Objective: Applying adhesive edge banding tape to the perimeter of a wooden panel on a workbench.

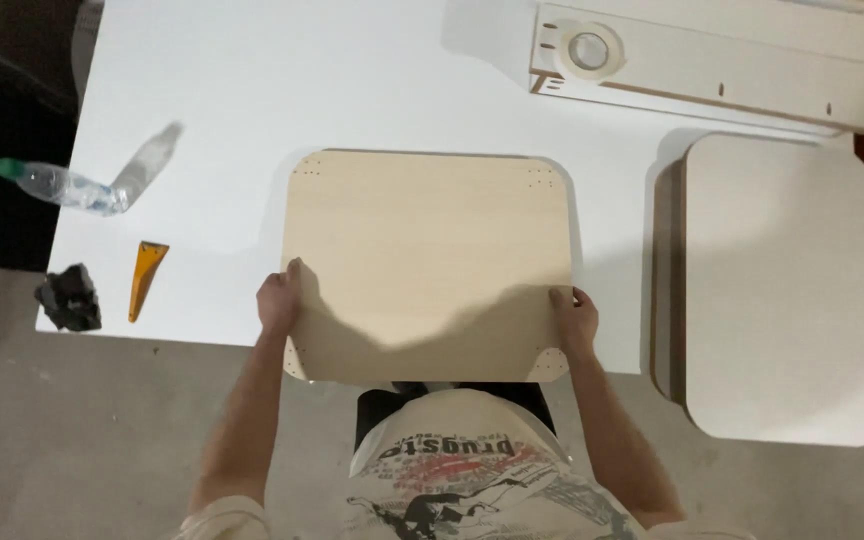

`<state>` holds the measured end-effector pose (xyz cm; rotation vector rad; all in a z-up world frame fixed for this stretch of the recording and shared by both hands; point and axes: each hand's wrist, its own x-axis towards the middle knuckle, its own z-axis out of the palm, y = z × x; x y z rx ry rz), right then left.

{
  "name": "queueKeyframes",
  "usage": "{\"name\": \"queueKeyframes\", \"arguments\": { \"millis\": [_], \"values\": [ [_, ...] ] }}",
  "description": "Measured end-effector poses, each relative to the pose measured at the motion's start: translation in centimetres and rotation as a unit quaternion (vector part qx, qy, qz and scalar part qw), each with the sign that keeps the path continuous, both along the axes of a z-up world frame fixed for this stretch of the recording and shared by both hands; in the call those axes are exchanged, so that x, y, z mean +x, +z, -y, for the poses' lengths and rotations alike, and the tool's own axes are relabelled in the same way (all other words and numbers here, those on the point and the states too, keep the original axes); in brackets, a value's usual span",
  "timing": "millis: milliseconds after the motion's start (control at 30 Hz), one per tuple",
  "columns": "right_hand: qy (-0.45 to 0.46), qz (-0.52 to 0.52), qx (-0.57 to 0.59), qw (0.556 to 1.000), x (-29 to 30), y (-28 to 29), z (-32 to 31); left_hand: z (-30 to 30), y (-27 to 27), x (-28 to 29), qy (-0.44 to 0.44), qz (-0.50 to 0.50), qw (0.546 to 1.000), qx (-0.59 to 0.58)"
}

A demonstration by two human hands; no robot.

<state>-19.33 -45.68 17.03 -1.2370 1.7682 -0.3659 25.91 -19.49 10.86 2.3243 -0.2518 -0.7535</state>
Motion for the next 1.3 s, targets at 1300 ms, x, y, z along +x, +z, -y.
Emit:
{"name": "queueKeyframes", "arguments": {
  "millis": [1300],
  "values": [
    [0.376,-0.178,-0.388,0.822,8.7,-3.0,32.5,3.5,-1.6,-6.2,-0.190,0.260,0.929,0.181]
  ]
}}
